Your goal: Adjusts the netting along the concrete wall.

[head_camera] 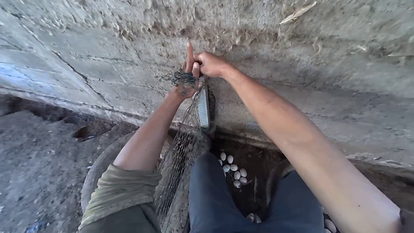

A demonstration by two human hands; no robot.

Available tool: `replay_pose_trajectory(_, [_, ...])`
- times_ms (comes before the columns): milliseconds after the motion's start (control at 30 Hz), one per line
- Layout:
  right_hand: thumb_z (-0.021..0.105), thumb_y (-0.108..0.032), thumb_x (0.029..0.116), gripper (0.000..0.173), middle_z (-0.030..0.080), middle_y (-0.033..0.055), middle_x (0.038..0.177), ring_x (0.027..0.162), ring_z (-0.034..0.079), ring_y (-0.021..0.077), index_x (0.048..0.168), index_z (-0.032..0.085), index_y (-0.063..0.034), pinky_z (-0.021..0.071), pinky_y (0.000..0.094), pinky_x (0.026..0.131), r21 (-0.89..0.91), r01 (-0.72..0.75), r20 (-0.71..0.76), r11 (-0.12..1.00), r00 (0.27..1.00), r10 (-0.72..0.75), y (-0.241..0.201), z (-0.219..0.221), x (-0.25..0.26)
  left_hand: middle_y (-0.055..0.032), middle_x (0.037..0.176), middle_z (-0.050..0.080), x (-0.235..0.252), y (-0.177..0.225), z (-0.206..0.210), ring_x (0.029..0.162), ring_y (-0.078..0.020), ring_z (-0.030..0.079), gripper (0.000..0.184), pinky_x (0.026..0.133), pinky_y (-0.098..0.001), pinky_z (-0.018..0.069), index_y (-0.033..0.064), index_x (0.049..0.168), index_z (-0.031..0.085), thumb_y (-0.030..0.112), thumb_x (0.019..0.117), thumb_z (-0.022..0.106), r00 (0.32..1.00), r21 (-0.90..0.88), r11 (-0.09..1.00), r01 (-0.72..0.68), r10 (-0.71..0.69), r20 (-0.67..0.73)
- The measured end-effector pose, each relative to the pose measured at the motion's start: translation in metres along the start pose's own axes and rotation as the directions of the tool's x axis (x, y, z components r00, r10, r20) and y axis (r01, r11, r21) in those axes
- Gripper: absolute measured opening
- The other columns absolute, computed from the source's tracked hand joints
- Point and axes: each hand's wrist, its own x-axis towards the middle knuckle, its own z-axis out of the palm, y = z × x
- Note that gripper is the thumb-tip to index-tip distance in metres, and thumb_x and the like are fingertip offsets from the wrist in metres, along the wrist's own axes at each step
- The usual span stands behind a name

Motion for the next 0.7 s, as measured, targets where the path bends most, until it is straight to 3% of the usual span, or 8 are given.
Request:
replay_pose_trajectory(100, [0.056,-0.009,0.1036,0.021,0.069,0.0151,0.113,0.105,0.067,0.0224,0.120,0.066,0.0004,0.0535,0.0439,0.097,0.047,-0.012,-0.005,0.999,1.000,0.013,0.000,0.000,-0.003,-0.0279,0.156,0.041,0.000,0.007,0.000,0.137,-0.0312,0.051,0.068,0.115,-0.0473,0.0404,0.0090,0.165,-0.002,0.041,0.1107,0.023,0.984,-0.006,0.984,0.176,-0.176,-0.034])
replay_pose_trajectory(167, [0.055,-0.010,0.1053,0.021,0.069,0.0153,0.112,0.100,0.068,0.0202,0.119,0.064,0.0020,0.0554,0.0411,0.093,0.141,-0.025,-0.047,0.990,0.998,0.032,0.003,0.000,-0.003,-0.0277,0.161,0.032,-0.001,0.003,-0.002,0.144,-0.0315,0.045,0.067,0.118,-0.0484,0.0368,0.0119,0.165,-0.004,0.040,0.1105,0.022,0.980,-0.010,0.980,0.198,-0.198,-0.035])
replay_pose_trajectory(267, [0.050,-0.009,0.1072,0.022,0.068,0.0141,0.106,0.086,0.066,0.0157,0.122,0.060,0.0031,0.0555,0.0340,0.080,0.281,-0.051,-0.053,0.958,0.996,0.069,0.008,0.003,-0.004,-0.0284,0.165,0.021,-0.009,-0.017,0.006,0.148,-0.0356,0.035,0.069,0.119,-0.0503,0.0321,0.0053,0.162,0.023,0.044,0.1057,0.019,0.990,-0.036,0.993,0.111,-0.113,-0.087])
replay_pose_trajectory(300, [0.047,-0.008,0.1081,0.023,0.069,0.0132,0.107,0.084,0.066,0.0146,0.125,0.059,0.0018,0.0559,0.0326,0.078,0.304,-0.077,-0.037,0.950,0.995,0.092,0.008,0.003,-0.005,-0.0297,0.164,0.022,-0.011,-0.021,0.008,0.149,-0.0362,0.034,0.073,0.119,-0.0506,0.0309,0.0059,0.163,0.020,0.049,0.1046,0.017,0.991,-0.036,0.995,0.096,-0.099,-0.090])
replay_pose_trajectory(333, [0.044,-0.008,0.1090,0.025,0.070,0.0124,0.107,0.083,0.066,0.0140,0.127,0.059,0.0002,0.0558,0.0322,0.077,0.310,-0.105,-0.022,0.945,0.993,0.117,0.008,0.003,-0.005,-0.0330,0.156,0.033,-0.011,-0.025,0.011,0.142,-0.0368,0.042,0.079,0.116,-0.0513,0.0362,0.0064,0.165,0.009,0.055,0.1028,0.017,0.989,-0.022,0.995,0.094,-0.096,-0.109])
replay_pose_trajectory(400, [0.042,-0.008,0.1095,0.026,0.071,0.0126,0.107,0.081,0.067,0.0149,0.126,0.061,-0.0006,0.0570,0.0333,0.076,0.288,-0.128,-0.010,0.949,0.991,0.137,0.008,0.002,-0.004,-0.0351,0.142,0.044,-0.011,-0.029,0.015,0.126,-0.0352,0.052,0.085,0.107,-0.0491,0.0427,0.0067,0.165,0.003,0.057,0.1001,0.022,0.983,-0.052,0.995,0.087,-0.094,-0.155])
replay_pose_trajectory(600, [0.049,-0.028,0.1100,0.035,0.070,0.0141,0.102,0.082,0.066,0.0186,0.122,0.067,-0.0010,0.0563,0.0393,0.079,0.198,-0.092,0.004,0.976,0.996,0.093,0.009,0.004,-0.001,-0.0306,0.130,0.050,-0.007,-0.040,0.025,0.112,-0.0263,0.056,0.098,0.096,-0.0398,0.0481,0.0001,0.162,0.013,0.072,0.0962,0.025,0.966,-0.118,0.993,-0.033,0.001,-0.258])
replay_pose_trajectory(700, [0.060,-0.031,0.1050,0.033,0.072,0.0138,0.109,0.096,0.069,0.0209,0.120,0.070,-0.0024,0.0550,0.0447,0.090,0.188,-0.049,0.022,0.981,0.999,0.046,0.011,0.004,0.003,-0.0347,0.134,0.050,-0.006,-0.038,0.025,0.117,-0.0266,0.058,0.104,0.099,-0.0406,0.0499,-0.0019,0.161,0.012,0.078,0.0947,0.020,0.962,-0.085,0.993,-0.078,0.053,-0.268])
